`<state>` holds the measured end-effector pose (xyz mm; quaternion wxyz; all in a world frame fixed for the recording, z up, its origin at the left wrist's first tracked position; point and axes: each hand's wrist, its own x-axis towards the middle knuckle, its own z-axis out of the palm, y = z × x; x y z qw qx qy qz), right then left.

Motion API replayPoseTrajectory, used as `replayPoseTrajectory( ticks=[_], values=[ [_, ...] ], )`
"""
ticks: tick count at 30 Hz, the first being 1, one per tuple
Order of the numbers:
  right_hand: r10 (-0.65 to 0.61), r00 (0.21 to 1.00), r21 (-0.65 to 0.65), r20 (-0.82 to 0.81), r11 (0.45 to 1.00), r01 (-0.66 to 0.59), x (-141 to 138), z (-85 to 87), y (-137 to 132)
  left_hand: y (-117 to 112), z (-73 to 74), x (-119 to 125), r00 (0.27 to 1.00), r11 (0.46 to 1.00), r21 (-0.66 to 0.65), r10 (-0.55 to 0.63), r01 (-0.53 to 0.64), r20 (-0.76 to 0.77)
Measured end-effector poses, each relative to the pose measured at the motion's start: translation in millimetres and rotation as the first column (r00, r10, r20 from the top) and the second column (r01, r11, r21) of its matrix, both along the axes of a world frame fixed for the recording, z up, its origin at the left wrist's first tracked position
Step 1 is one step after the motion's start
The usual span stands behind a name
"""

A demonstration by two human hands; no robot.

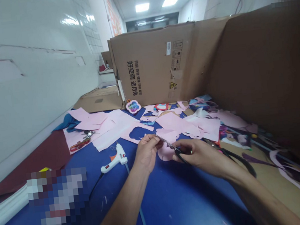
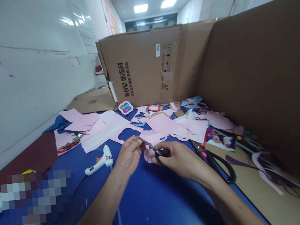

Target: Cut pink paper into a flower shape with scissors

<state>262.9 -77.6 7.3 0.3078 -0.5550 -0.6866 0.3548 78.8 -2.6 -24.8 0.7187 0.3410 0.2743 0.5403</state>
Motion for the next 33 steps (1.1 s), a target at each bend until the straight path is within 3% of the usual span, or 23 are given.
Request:
replayPoseTrajectory(
  ticks=[14,33],
  values=[
    [0.071,0.973,-0.108,-0.222,0.989,-0.097,-1.0,8.8,0.3,-2.6,1.0,5.2,0.999,0.999,0.018,0.032,-0.033,0.040],
    [0.067,0.971,-0.094,-0.229,0.991,-0.091,0.3,7.0,3.5,-3.8,-0.1,7.2,0.997,0.999,0.016,0.050,-0.051,0.050]
  ],
)
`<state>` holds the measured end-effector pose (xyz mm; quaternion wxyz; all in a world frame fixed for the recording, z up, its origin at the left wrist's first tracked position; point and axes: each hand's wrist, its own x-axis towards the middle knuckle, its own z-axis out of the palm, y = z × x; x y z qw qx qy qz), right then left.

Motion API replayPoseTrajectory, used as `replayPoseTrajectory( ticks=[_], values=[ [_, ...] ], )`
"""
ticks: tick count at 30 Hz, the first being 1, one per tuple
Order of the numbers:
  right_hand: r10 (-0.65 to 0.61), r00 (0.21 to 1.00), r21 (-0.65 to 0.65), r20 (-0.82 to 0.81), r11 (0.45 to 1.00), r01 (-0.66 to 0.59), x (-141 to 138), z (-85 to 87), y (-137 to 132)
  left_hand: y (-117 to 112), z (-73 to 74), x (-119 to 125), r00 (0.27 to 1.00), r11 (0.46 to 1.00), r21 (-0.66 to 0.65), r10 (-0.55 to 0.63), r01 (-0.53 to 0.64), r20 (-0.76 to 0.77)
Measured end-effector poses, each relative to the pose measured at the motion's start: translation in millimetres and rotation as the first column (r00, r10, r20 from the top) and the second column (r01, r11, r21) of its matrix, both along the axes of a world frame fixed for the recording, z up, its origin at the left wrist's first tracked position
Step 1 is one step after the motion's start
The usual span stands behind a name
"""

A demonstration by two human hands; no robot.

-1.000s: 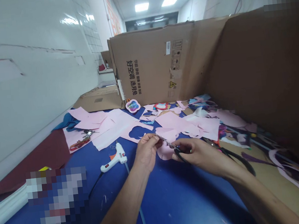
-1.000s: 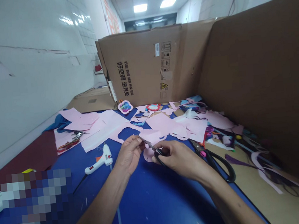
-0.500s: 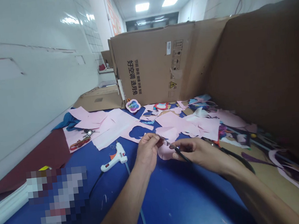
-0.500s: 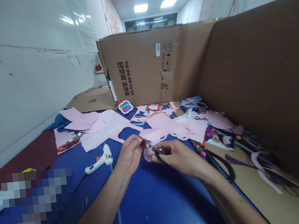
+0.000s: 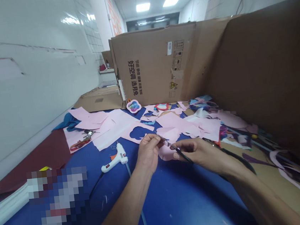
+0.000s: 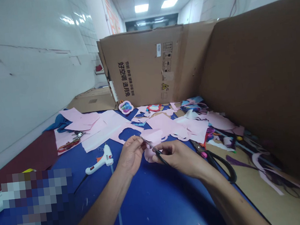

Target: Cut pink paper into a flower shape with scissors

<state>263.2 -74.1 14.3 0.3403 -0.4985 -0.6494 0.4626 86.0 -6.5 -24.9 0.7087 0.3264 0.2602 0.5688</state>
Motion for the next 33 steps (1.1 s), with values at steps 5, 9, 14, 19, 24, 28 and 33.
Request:
replayPoseTrajectory(
  ticks=[5,9,14,19,24,28,33],
  values=[
    [0.003,1.000,-0.017,-0.007,1.000,-0.003,-0.9,0.8,-0.6,-0.9,-0.1,1.7,1.000,1.000,0.006,0.006,-0.006,0.016],
    [0.007,1.000,-0.014,0.013,1.000,-0.007,-0.7,1.7,-1.3,-0.2,-0.5,-0.7,0.999,0.999,-0.026,-0.031,0.031,0.007],
    [0.020,0.996,0.027,0.083,0.999,-0.023,0.0,0.4,-3.1,6.3,-2.5,-11.9,0.988,0.991,-0.051,-0.126,0.122,-0.086],
    [-0.007,0.987,0.040,0.160,0.999,0.000,-0.9,-0.7,-5.2,11.3,-1.1,-19.9,0.960,0.983,-0.075,-0.179,0.166,-0.215],
    [-0.047,0.976,0.078,0.214,0.996,0.031,0.0,-2.0,-4.6,8.5,-0.6,-15.5,0.974,0.992,-0.036,-0.129,0.124,-0.186],
    [-0.082,0.961,0.117,0.265,0.992,0.052,1.4,-1.7,-4.4,4.6,-1.1,-9.5,0.986,0.996,-0.013,-0.088,0.087,-0.139],
    [-0.085,0.957,0.119,0.278,0.991,0.054,3.2,0.8,-6.5,4.0,-0.2,-7.8,0.992,0.999,-0.006,-0.042,0.041,-0.122]
  ],
)
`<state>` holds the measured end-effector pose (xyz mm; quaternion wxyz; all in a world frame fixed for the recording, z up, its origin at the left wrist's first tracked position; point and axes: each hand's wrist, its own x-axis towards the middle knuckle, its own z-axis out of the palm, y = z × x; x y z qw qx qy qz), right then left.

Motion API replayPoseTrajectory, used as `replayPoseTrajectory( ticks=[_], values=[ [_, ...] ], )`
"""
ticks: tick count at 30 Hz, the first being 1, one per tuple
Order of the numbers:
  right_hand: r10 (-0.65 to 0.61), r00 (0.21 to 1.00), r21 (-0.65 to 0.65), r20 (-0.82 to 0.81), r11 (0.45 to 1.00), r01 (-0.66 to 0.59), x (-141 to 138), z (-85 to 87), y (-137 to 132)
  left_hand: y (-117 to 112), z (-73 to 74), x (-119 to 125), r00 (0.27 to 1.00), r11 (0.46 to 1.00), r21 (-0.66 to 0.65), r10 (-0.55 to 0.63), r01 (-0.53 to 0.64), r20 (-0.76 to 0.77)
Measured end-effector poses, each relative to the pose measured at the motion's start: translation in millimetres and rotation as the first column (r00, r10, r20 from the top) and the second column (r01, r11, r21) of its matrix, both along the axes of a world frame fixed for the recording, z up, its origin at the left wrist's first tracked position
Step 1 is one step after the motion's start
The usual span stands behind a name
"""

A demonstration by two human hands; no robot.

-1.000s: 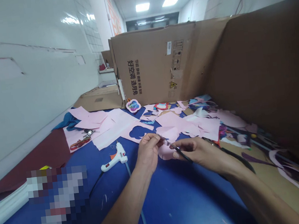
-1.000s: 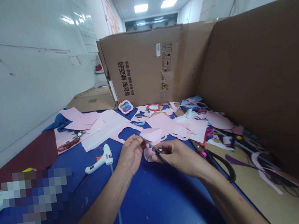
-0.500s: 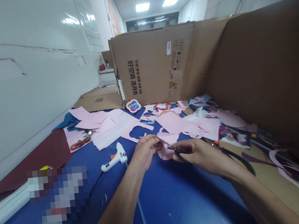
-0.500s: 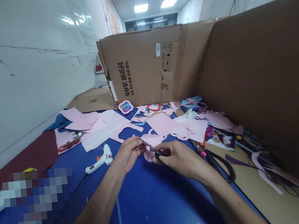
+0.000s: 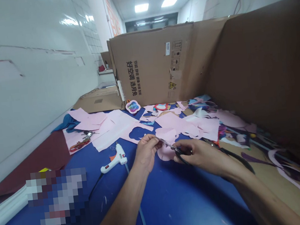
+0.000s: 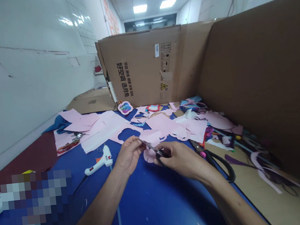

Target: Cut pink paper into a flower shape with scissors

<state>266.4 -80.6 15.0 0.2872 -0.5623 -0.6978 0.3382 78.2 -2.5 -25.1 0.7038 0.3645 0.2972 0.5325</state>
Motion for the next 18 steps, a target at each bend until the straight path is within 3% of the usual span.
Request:
replayPoseTrajectory(
  ticks=[10,15,18],
  values=[
    [0.036,0.987,-0.104,-0.156,0.993,-0.052,1.9,-2.5,3.3,7.2,0.8,-4.4,0.993,0.994,0.022,0.105,-0.107,0.059],
    [0.074,0.981,-0.155,-0.180,0.982,-0.103,11.0,4.2,0.6,14.1,1.1,-9.1,0.975,0.979,-0.020,0.202,-0.201,0.093],
    [0.009,0.979,-0.181,-0.205,0.982,-0.047,20.3,10.8,0.5,17.8,2.5,-12.2,0.964,0.973,-0.021,0.232,-0.231,0.131]
  ],
)
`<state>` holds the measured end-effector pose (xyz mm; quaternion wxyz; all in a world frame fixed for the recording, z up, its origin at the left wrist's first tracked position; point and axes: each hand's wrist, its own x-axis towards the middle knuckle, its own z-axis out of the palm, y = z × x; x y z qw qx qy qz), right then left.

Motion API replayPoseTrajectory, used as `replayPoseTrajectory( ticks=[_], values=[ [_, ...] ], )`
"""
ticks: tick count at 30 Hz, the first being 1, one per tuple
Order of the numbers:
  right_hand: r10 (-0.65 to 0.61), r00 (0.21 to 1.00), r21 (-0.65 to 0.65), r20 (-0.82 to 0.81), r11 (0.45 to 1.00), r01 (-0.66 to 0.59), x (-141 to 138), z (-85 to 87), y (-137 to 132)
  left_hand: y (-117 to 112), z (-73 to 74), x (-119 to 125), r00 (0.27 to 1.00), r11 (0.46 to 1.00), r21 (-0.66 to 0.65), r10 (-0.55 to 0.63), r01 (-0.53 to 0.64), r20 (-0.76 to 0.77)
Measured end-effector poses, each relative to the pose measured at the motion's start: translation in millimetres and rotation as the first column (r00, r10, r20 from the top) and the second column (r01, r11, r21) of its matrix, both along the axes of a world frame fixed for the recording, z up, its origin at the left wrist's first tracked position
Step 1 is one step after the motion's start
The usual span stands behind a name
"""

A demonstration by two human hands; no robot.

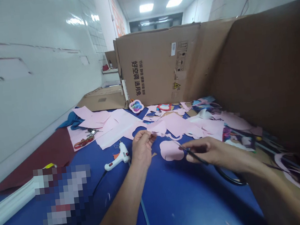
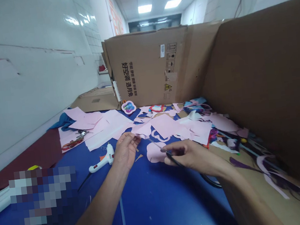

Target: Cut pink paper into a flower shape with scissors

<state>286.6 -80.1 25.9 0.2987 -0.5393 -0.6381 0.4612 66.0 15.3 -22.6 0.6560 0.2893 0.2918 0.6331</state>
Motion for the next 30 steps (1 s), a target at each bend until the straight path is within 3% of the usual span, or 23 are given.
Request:
replayPoseTrajectory(
  ticks=[4,8,15,20,30],
  values=[
    [-0.273,0.943,0.085,-0.192,0.952,0.293,9.6,-1.2,7.4,-2.0,3.1,0.9,0.998,0.999,0.014,-0.047,0.047,0.038],
    [-0.345,0.844,0.059,-0.411,0.914,0.402,13.5,-14.5,19.9,-7.6,5.5,4.4,0.993,0.992,0.045,-0.118,0.116,0.027],
    [-0.414,0.685,-0.080,-0.600,0.883,0.463,11.9,-21.7,31.3,-13.3,8.5,7.6,0.980,0.978,0.057,-0.199,0.199,-0.004],
    [-0.338,0.566,-0.158,-0.752,0.926,0.343,6.4,-17.0,30.3,-15.2,9.3,10.1,0.976,0.973,0.078,-0.213,0.216,-0.049],
    [-0.273,0.523,-0.070,-0.807,0.925,0.375,4.1,-23.6,36.7,-20.2,5.5,18.1,0.954,0.951,0.108,-0.279,0.291,-0.110]
  ],
)
